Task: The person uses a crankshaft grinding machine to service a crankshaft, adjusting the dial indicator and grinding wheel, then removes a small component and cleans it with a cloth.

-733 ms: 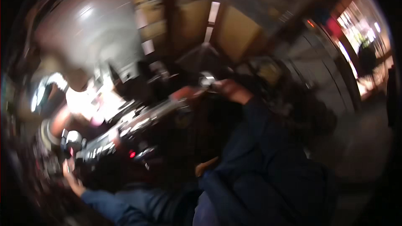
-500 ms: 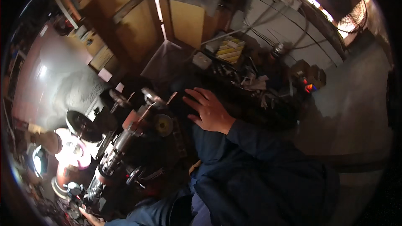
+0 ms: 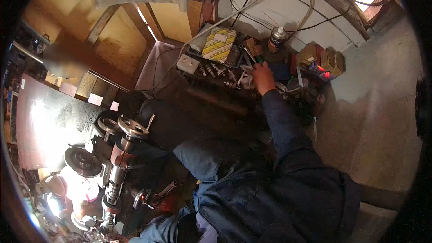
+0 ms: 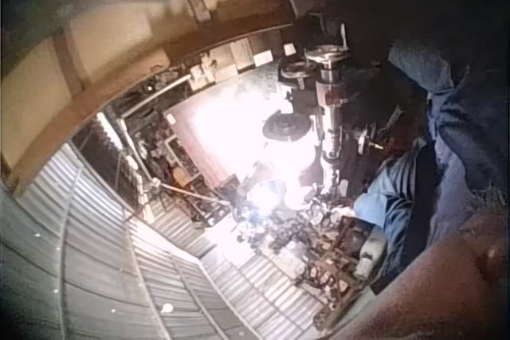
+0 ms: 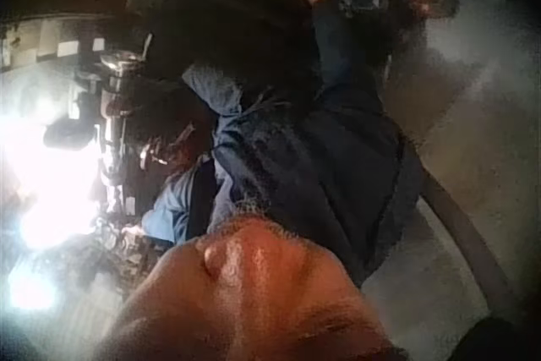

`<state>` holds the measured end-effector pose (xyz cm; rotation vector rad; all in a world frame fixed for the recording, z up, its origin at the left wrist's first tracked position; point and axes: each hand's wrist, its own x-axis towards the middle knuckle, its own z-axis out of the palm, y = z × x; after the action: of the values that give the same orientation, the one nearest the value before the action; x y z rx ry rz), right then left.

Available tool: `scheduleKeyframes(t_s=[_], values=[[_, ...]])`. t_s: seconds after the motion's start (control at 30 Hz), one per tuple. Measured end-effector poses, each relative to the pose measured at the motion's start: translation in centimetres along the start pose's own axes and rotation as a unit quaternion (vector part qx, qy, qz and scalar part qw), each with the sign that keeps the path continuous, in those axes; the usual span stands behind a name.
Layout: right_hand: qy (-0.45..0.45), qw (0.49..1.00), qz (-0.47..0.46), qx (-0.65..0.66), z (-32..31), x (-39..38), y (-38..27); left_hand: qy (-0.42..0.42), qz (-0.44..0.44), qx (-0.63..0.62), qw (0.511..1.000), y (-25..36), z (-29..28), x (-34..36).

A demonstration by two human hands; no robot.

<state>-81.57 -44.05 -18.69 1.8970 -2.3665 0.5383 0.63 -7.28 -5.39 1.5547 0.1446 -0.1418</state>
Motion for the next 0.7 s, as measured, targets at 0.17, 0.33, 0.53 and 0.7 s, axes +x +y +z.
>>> scheduleKeyframes(t_s=[0.17,0.33,0.53,0.7], values=[[0.099,0.979,-0.029,0.174,-10.9,3.4,-0.7,0.027,0.018,-0.007,0.999,0.2,-0.5,-0.7],[0.224,0.969,-0.007,0.108,-19.7,5.9,0.7,0.037,0.031,-0.007,0.999,-0.1,0.1,-1.3],[0.002,0.985,-0.055,-0.162,-19.8,4.4,1.3,0.045,0.035,-0.018,0.998,-0.9,0.8,-1.4],[-0.241,0.963,-0.119,0.019,-10.1,3.8,-1.7,0.068,0.052,-0.029,0.996,-0.1,-1.0,-1.3]])
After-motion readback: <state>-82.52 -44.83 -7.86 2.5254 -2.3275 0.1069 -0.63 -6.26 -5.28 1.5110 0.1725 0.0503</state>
